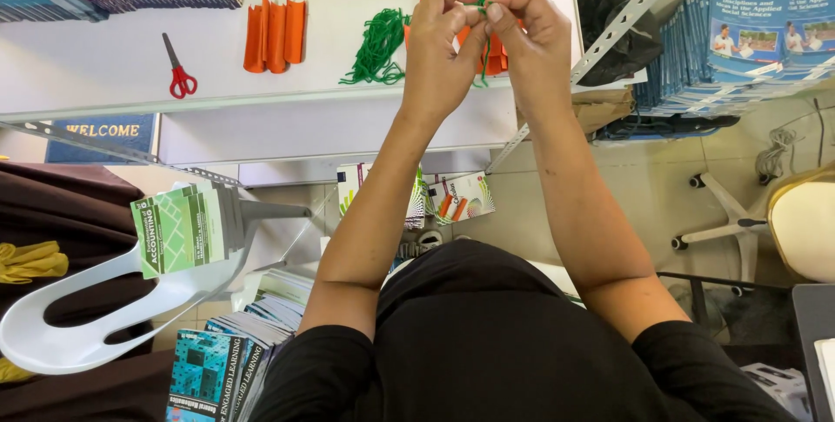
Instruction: Assembling paper carrot decorations by attaching green yarn to orange paper cones.
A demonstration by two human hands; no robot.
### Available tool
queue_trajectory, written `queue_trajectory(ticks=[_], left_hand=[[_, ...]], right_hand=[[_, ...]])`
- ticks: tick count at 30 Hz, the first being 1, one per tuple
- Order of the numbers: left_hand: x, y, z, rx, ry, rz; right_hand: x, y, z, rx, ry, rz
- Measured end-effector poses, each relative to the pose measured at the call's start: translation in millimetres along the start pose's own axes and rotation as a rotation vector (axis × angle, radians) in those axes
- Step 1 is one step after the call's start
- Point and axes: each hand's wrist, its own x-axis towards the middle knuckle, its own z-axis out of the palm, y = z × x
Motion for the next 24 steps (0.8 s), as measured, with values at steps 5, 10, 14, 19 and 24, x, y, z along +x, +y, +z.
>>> queue_trajectory(ticks=[5,10,14,19,24], left_hand=[[-1.5,-16.3,11.5,-0.194,0.053,-0.112],[1.0,-13.9,6.7,-0.261,0.015,-0.216],[-4.5,-21.5,9.5,-0.407,-0.044,-0.352],[-8.9,-31.4,21.6,-0.629,-0.015,-0.375],[-4.9,-32.5,27.1,-0.71,0.023,-0.399]], right_hand=[[0.7,-4.9,-5.3,0.425,-0.014,0.302],[-7.1,13.0,-15.8,0.685,-0.122,0.558],[-11.3,17.4,-17.8,0.764,-0.088,0.711],[-15.6,24.5,-17.9,0.827,-0.065,0.745],[-17.1,31.8,-21.7,0.844,-0.07,0.701]])
